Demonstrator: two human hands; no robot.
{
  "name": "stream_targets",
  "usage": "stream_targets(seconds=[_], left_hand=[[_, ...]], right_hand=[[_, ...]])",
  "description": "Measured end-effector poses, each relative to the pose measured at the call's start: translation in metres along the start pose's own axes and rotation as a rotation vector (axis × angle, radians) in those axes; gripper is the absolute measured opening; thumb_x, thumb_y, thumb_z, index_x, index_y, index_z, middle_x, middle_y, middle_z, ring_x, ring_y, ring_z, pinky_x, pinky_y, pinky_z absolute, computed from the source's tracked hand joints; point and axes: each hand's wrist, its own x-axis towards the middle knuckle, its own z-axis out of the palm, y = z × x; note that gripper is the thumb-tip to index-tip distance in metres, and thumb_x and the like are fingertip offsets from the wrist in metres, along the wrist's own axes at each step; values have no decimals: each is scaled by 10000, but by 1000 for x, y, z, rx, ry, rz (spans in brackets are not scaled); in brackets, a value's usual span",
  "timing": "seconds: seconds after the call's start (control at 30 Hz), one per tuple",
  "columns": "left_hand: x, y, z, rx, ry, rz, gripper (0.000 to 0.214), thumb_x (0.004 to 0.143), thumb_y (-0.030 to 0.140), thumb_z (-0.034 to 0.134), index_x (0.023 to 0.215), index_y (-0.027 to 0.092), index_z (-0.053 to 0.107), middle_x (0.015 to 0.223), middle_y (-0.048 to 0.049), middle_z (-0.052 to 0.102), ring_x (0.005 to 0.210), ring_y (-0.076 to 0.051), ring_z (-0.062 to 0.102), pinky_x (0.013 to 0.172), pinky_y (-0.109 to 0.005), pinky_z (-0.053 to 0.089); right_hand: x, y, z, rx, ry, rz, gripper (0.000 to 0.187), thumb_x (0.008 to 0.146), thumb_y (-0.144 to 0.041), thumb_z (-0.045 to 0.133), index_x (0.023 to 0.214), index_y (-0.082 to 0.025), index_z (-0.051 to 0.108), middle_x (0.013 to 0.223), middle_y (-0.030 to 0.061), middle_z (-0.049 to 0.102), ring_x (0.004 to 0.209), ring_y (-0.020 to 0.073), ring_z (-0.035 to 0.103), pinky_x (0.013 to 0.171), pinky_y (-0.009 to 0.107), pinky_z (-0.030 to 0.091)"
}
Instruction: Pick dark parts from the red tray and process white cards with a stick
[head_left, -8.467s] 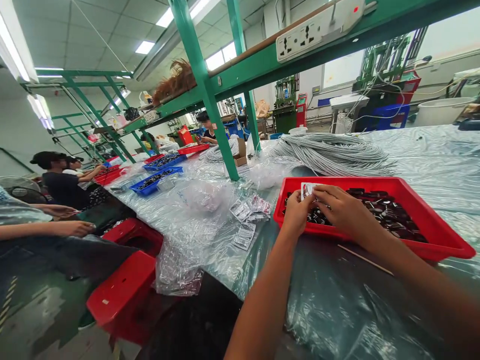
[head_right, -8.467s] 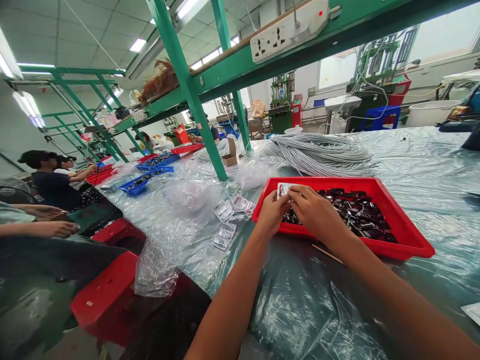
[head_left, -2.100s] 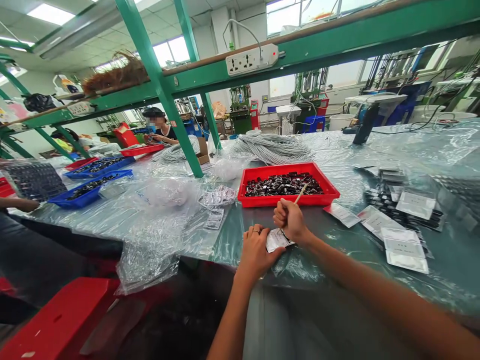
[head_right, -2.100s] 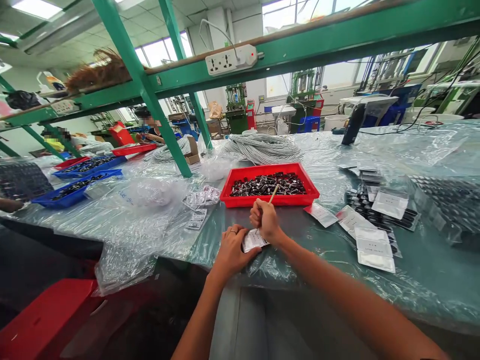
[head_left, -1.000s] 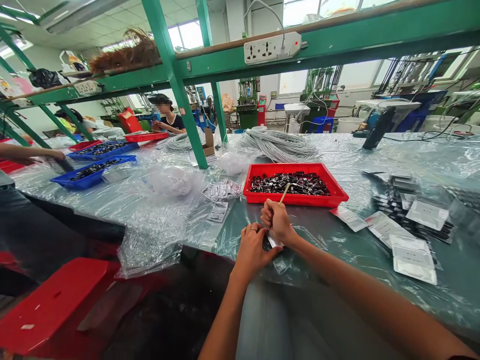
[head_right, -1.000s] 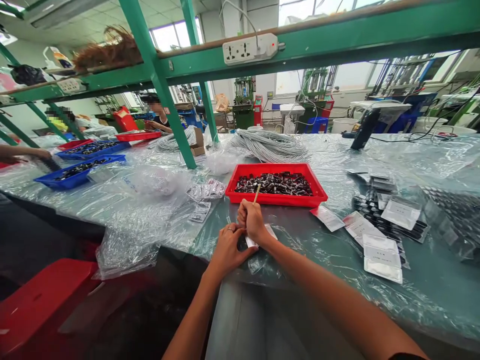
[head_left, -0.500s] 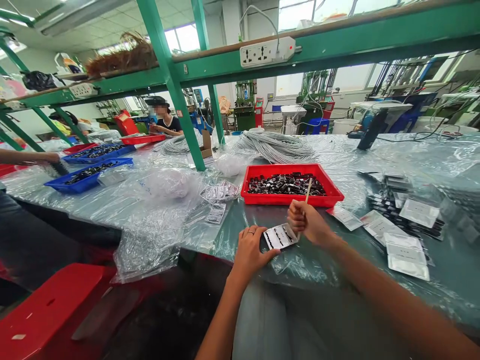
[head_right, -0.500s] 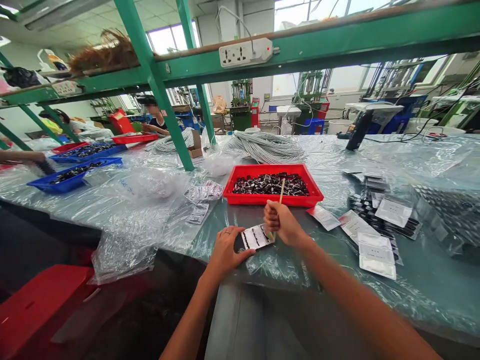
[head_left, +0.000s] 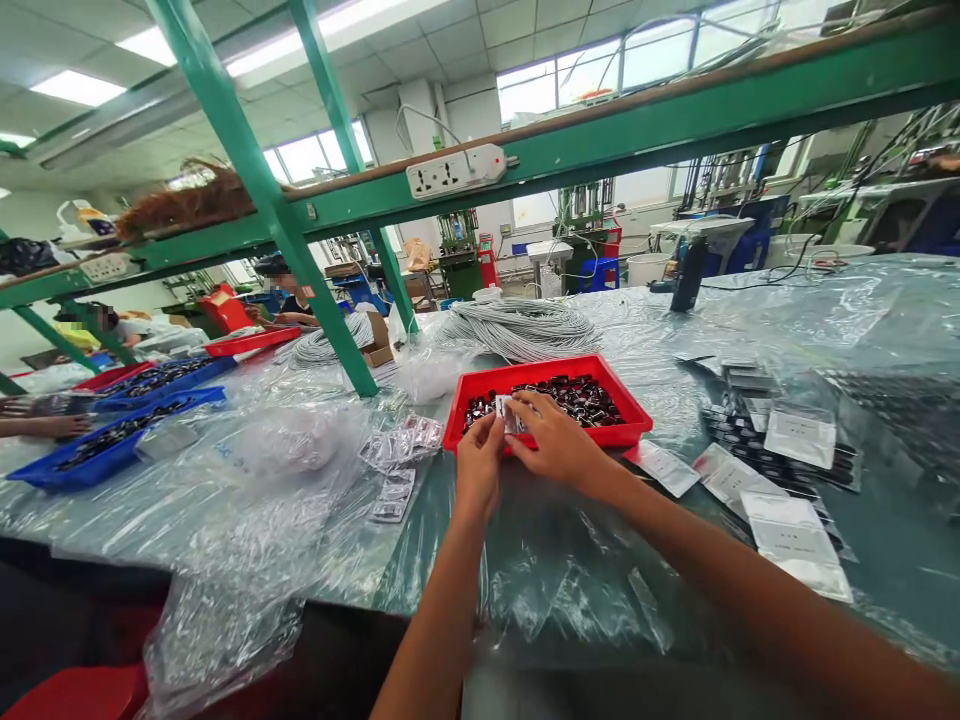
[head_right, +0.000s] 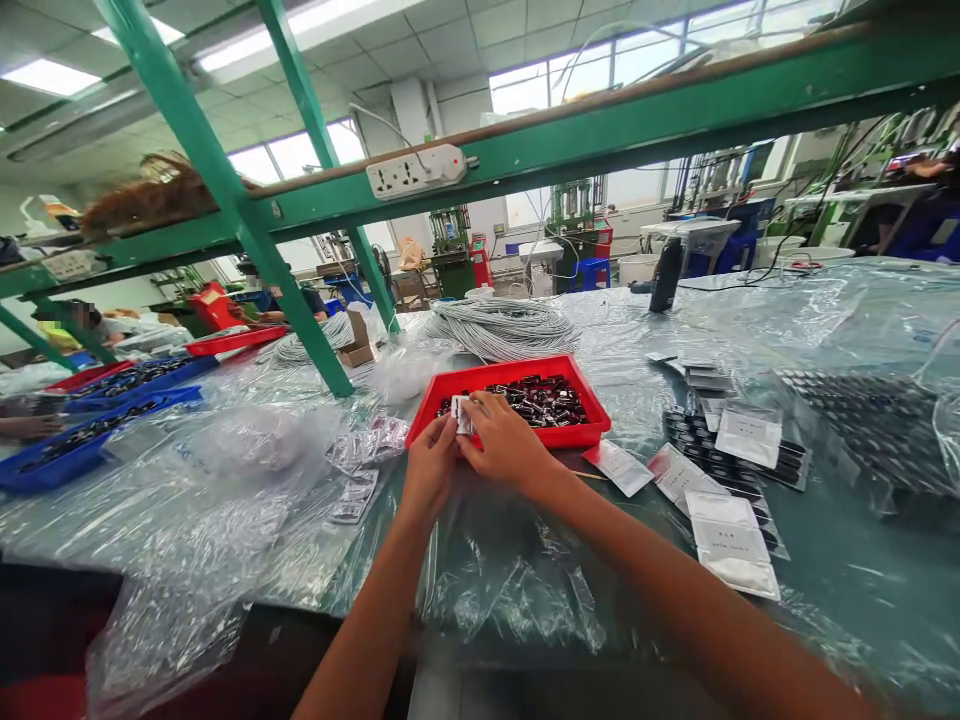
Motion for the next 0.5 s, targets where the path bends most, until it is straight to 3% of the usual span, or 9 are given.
stream_targets(seconds=[0.1,0.23,0.37,0.5], left_hand=[[44,-3,13,-114,-20,46,404,653,454,838,898,166,696,886,-30,700,853,-144,658,857,-296,501],[84,-6,19,-171,-90,80,346,575,334,884,825,186,697,839,-5,702,763,-109,639,787,-256,501],[93,-12,18,-142,-113,79,332,519,285,912,745,195,686,788,4,710,722,-112,637,712,-235,502],[89,-21,11,83,-60,155,315,604,342,881,813,181,709,818,-24,729,789,-149,667,772,-268,515]], right_hand=[[39,21,12,126,66,79,406,894,-254,606,1286,-148,621,1317,204,610,1233,325,579,1086,480,460],[59,53,22,324,163,131,379,877,-289,663,1224,-138,646,1259,176,658,1178,288,625,995,458,526],[58,68,25,377,113,134,304,842,-222,690,1138,-152,694,1164,142,720,1047,248,685,857,363,565],[61,64,19,134,-25,256,137,847,-160,615,892,-108,733,853,122,757,744,209,684,723,300,507]])
